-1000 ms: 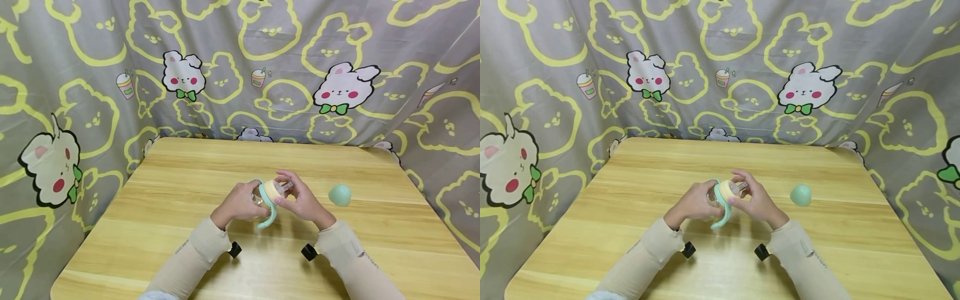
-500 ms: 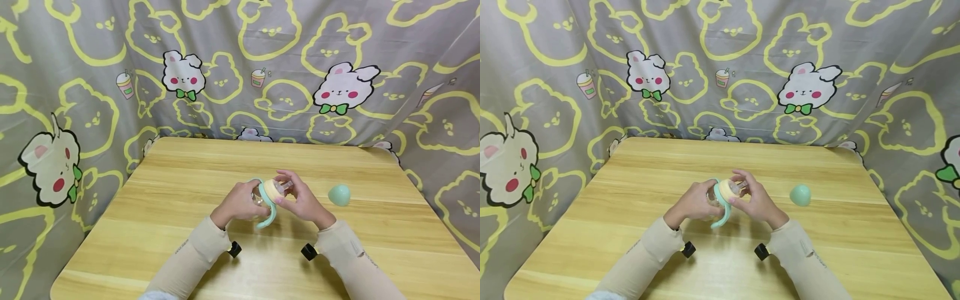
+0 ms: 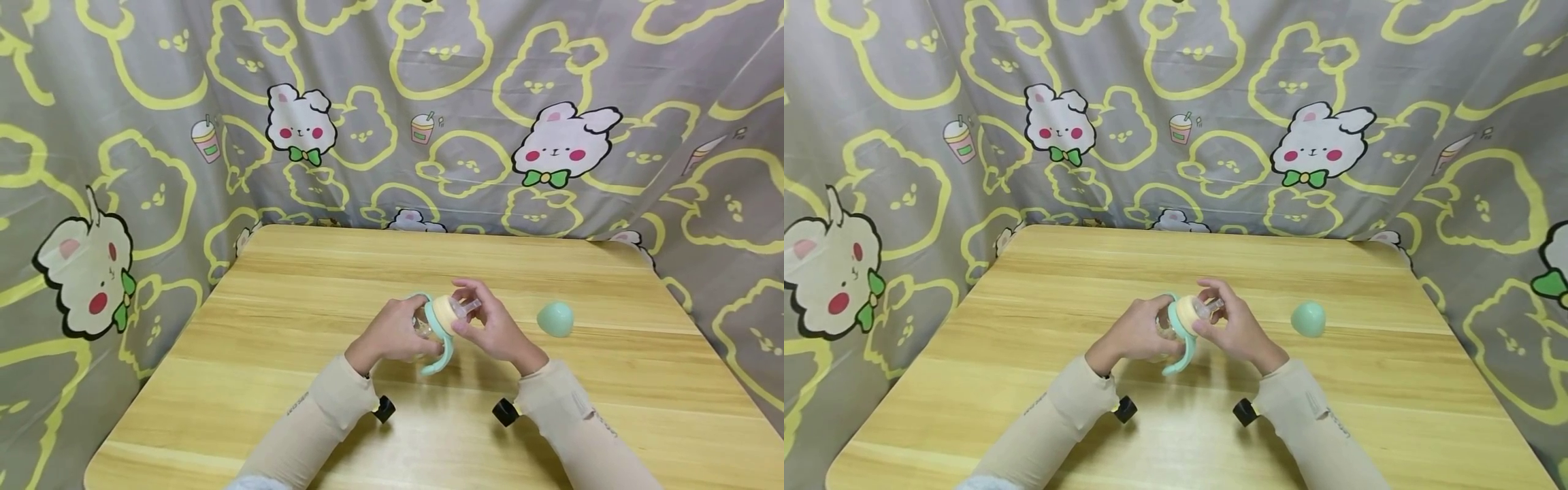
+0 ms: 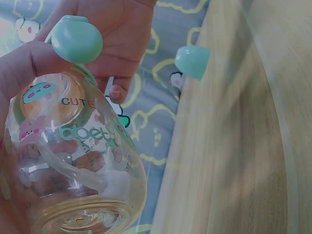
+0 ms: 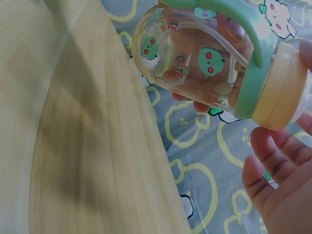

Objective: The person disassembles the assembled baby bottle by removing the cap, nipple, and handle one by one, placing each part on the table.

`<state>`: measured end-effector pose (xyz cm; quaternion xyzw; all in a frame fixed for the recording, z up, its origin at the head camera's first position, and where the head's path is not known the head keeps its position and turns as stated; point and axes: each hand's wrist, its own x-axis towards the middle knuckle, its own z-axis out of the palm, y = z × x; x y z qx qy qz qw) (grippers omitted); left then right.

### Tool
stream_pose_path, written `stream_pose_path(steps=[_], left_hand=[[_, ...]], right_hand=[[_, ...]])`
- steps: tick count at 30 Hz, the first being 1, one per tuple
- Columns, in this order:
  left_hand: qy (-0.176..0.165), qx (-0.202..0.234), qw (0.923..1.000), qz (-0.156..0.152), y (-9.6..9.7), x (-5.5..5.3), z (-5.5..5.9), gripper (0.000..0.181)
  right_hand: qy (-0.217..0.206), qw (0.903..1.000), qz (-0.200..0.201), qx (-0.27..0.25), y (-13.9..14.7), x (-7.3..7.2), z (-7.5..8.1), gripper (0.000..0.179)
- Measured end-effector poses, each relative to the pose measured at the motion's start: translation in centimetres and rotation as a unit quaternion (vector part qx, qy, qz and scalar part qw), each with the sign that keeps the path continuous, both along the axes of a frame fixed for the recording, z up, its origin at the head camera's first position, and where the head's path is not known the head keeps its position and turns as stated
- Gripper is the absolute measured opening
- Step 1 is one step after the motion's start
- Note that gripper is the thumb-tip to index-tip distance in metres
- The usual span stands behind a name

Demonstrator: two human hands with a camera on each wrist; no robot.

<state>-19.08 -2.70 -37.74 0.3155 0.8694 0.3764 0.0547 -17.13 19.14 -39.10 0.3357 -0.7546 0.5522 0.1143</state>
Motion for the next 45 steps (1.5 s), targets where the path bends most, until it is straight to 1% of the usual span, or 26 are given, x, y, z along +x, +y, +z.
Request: stream_pose_path(steps=[4,11,16,21,26,29,38,45], left_hand=[[-0.004,-0.001,1.0000,-0.002,0.00,-0.05,0.09,0.047],[-0.008,0.000,1.0000,-0.004,0.03,-0.05,0.33,0.046],[-0.010,0.000,0.9999,-0.004,0.01,-0.07,0.23,0.045],[-0.010,0.000,0.9999,-0.003,-0.03,-0.07,0.20,0.045],[-0.013,0.001,0.9999,-0.002,-0.10,-0.07,0.14,0.046],[-0.013,0.005,0.9999,-0.003,-0.10,-0.07,0.09,0.046],[-0.017,0.007,0.9998,-0.001,-0.16,0.07,0.01,0.045],[-0.008,0.006,1.0000,-0.001,-0.21,0.06,0.08,0.046]], right_hand=[[0.005,0.9999,0.015,-0.007,0.01,0.05,0.08,0.059],[0.003,0.9998,0.017,-0.007,0.06,-0.12,-0.29,0.058],[0.002,1.0000,0.009,-0.001,0.12,-0.31,-0.68,0.061],[-0.004,1.0000,-0.002,0.002,0.06,-0.33,-0.59,0.060],[-0.007,0.9999,0.013,-0.003,-0.02,-0.16,-0.32,0.061],[-0.001,0.9998,0.020,-0.007,-0.06,-0.11,-0.29,0.060],[-0.006,1.0000,-0.004,0.004,-0.05,-0.11,-0.53,0.059],[-0.006,0.9999,-0.008,0.006,-0.20,0.07,-0.18,0.061]])
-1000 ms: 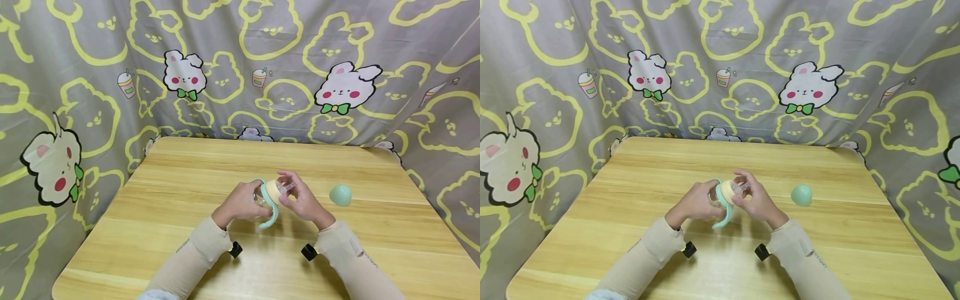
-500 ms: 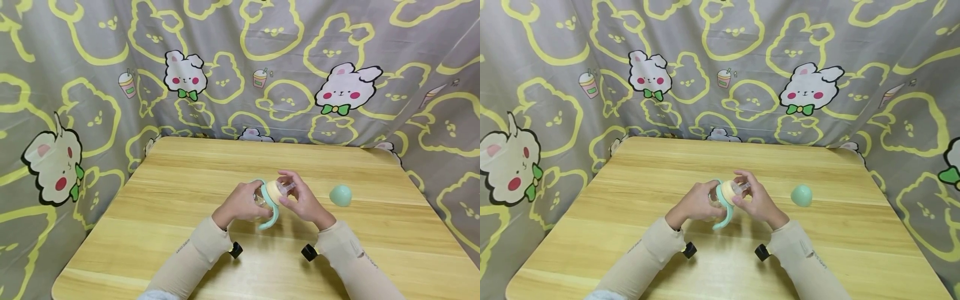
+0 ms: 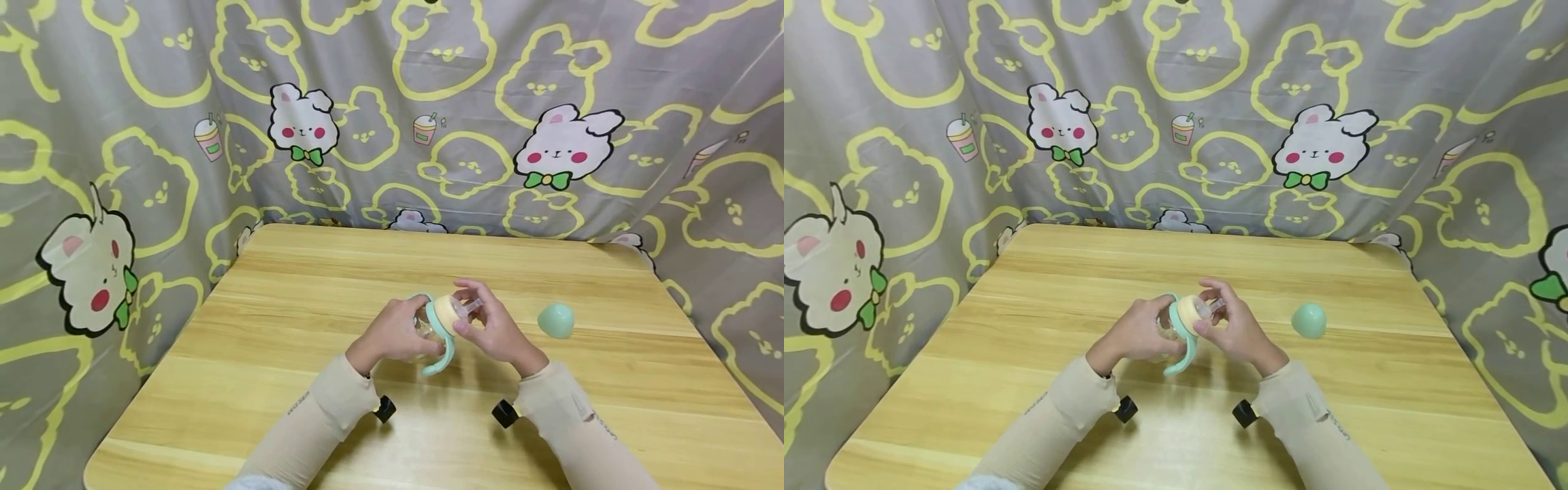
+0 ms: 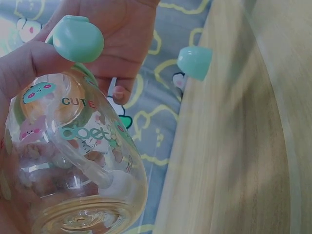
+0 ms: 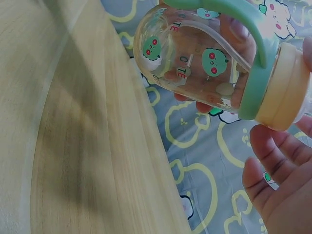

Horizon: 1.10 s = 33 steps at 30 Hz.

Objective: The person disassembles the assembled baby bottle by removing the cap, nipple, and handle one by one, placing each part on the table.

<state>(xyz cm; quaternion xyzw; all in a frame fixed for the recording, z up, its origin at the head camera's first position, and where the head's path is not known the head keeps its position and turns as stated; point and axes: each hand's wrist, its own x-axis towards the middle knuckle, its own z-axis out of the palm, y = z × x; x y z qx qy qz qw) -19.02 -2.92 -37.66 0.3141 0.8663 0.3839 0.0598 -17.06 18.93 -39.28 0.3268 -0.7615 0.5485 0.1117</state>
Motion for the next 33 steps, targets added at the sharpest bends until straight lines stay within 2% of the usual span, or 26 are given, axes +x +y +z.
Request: stream_pose_path(steps=[9,16,21,27,30,33], left_hand=[[0.003,0.003,1.0000,-0.002,0.10,-0.14,0.00,0.047],[0.006,-0.002,1.0000,-0.004,0.29,-0.18,0.31,0.047],[0.008,0.005,1.0000,-0.003,0.31,-0.19,0.21,0.046],[-0.011,0.000,0.9999,-0.001,0.22,0.11,-0.18,0.047],[0.001,0.008,1.0000,-0.005,0.41,-0.22,0.22,0.046],[-0.003,0.008,0.9999,-0.005,0.14,0.33,-0.39,0.046]], right_hand=[[0.006,0.9989,0.040,-0.022,0.15,-0.05,0.07,0.057],[0.008,0.9997,0.014,-0.016,0.22,-0.24,0.03,0.059],[0.002,0.9995,0.020,-0.026,0.21,-0.20,0.01,0.059],[-0.004,0.9990,0.036,-0.026,0.27,-0.10,-0.57,0.060],[-0.003,0.9991,0.025,-0.033,0.36,-0.44,-0.24,0.060],[-0.015,0.9986,0.028,-0.042,0.05,0.06,-0.85,0.060]])
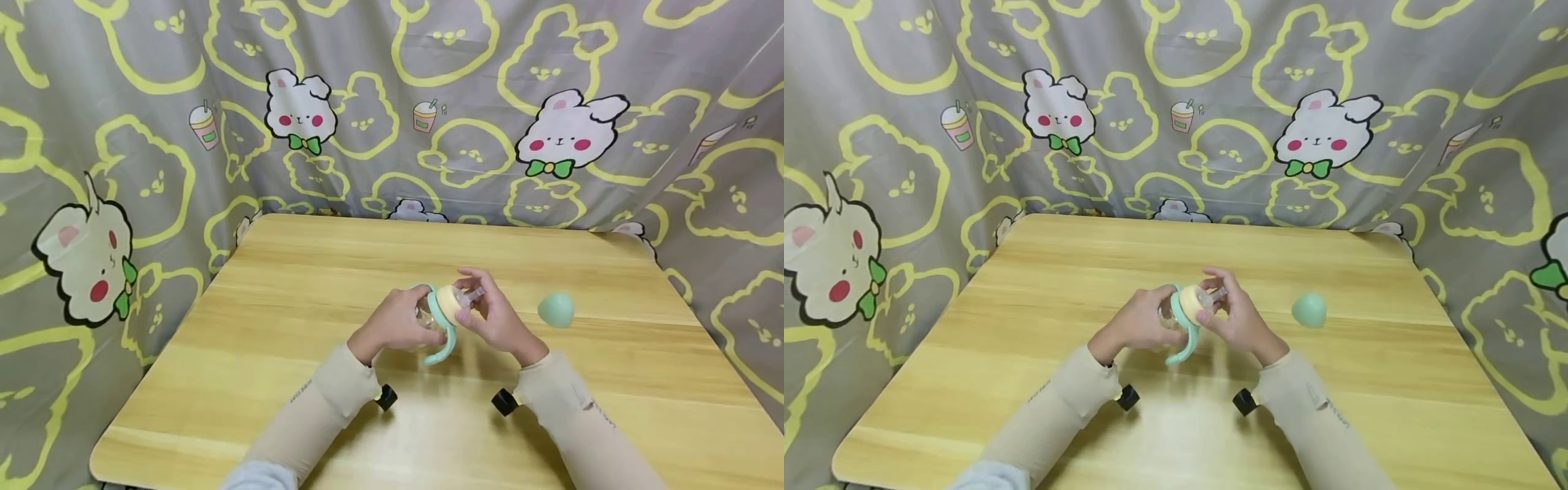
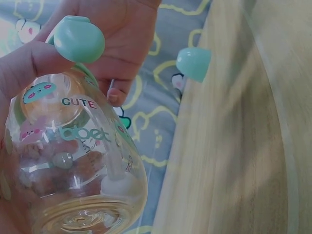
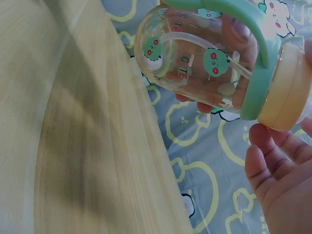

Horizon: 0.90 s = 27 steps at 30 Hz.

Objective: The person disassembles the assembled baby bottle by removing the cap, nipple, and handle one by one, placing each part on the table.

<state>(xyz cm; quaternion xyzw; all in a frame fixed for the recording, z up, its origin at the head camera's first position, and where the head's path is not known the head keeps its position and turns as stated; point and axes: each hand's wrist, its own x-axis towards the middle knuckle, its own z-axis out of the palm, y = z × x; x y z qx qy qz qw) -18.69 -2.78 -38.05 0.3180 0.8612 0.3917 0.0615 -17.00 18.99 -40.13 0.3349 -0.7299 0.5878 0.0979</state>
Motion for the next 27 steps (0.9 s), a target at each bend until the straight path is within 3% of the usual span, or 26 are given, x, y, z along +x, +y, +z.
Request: stream_pose_path(steps=[6,14,22,27], left_hand=[[-0.006,-0.019,0.9998,0.006,-0.15,-0.18,0.18,0.046],[0.011,-0.009,0.9999,0.003,0.19,-0.55,0.33,0.046],[-0.003,-0.014,0.9999,0.008,-0.18,-0.41,0.29,0.047],[0.001,-0.009,1.0000,0.004,-0.16,-0.53,0.36,0.046]], right_hand=[[0.008,0.9997,0.023,0.004,-0.05,-0.07,0.26,0.061],[0.013,0.9998,-0.016,0.006,0.11,-0.29,0.49,0.059],[0.014,0.9999,0.009,-0.003,-0.09,-0.31,0.28,0.055],[0.015,0.9997,-0.013,0.012,-0.10,-0.45,0.30,0.056]])
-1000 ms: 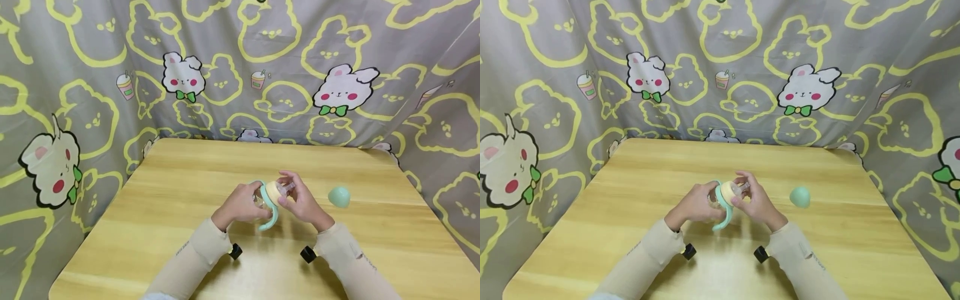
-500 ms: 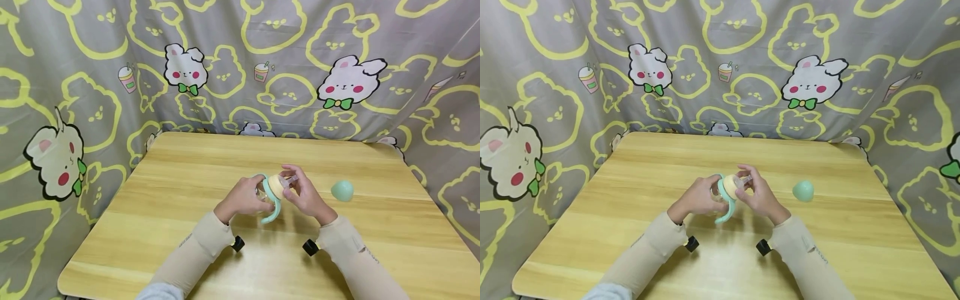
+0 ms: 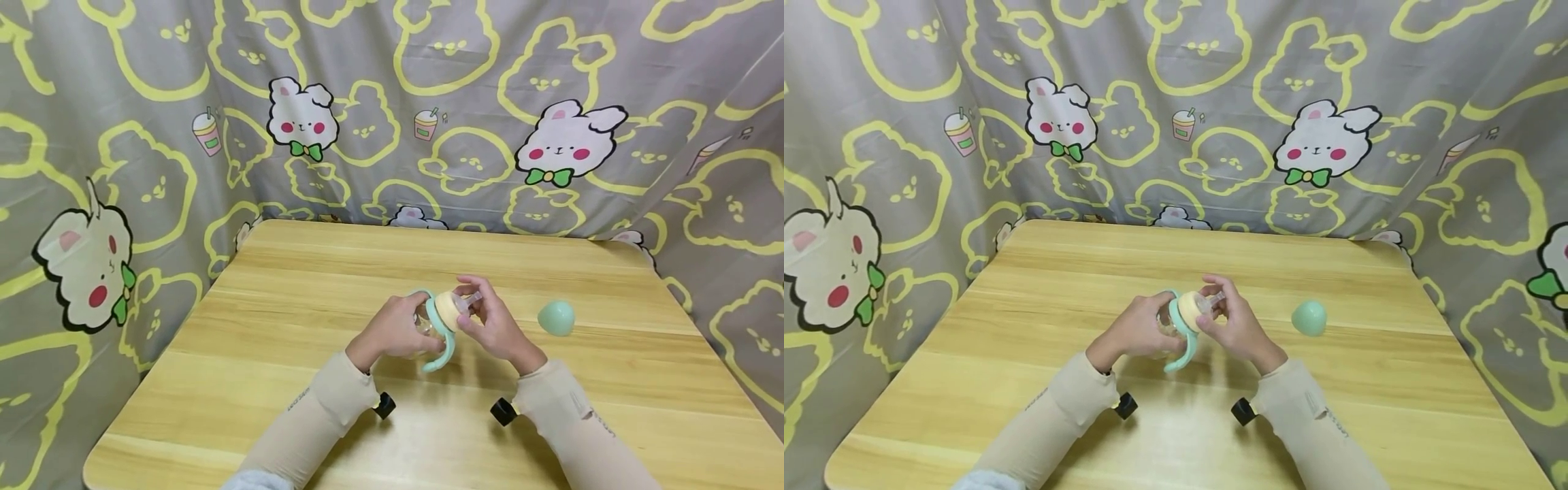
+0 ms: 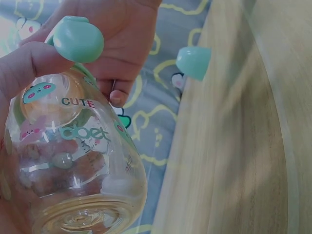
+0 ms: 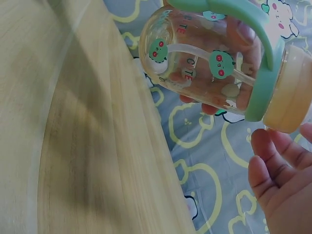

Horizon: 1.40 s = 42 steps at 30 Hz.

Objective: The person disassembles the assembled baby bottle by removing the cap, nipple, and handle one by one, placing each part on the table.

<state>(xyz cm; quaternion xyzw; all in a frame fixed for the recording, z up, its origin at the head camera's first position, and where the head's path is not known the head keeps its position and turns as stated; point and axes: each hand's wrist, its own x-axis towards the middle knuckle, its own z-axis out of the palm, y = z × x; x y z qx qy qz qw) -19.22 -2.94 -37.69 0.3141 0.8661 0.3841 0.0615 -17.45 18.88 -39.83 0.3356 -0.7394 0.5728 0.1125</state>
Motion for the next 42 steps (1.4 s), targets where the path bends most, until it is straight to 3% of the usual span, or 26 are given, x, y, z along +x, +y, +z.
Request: stream_pose_path(steps=[5,13,16,21,30,37,42], left_hand=[[0.002,-0.002,1.0000,0.001,0.01,0.05,0.02,0.046],[-0.004,0.000,1.0000,-0.001,-0.03,-0.08,0.08,0.047],[-0.007,0.001,1.0000,-0.003,0.00,-0.14,0.01,0.047],[-0.004,0.005,1.0000,-0.006,0.13,-0.13,-0.04,0.045],[-0.002,0.006,1.0000,-0.005,0.16,-0.14,0.09,0.046],[-0.010,0.007,0.9999,-0.006,0.26,-0.03,0.18,0.045],[-0.008,0.004,1.0000,0.000,0.32,0.04,0.11,0.046]], right_hand=[[-0.017,0.9998,0.004,-0.003,-0.16,0.06,0.06,0.056],[0.002,0.9995,0.025,-0.017,-0.12,0.07,0.15,0.056],[-0.007,0.9999,0.006,-0.008,-0.09,0.02,-0.01,0.058],[-0.037,0.9988,-0.033,0.005,-0.25,0.18,0.14,0.077],[-0.015,0.9996,0.013,-0.020,0.07,0.18,0.15,0.063],[-0.017,0.9998,-0.002,-0.011,0.22,0.18,0.14,0.062],[-0.010,0.9997,0.011,-0.017,0.18,0.43,0.33,0.064]])
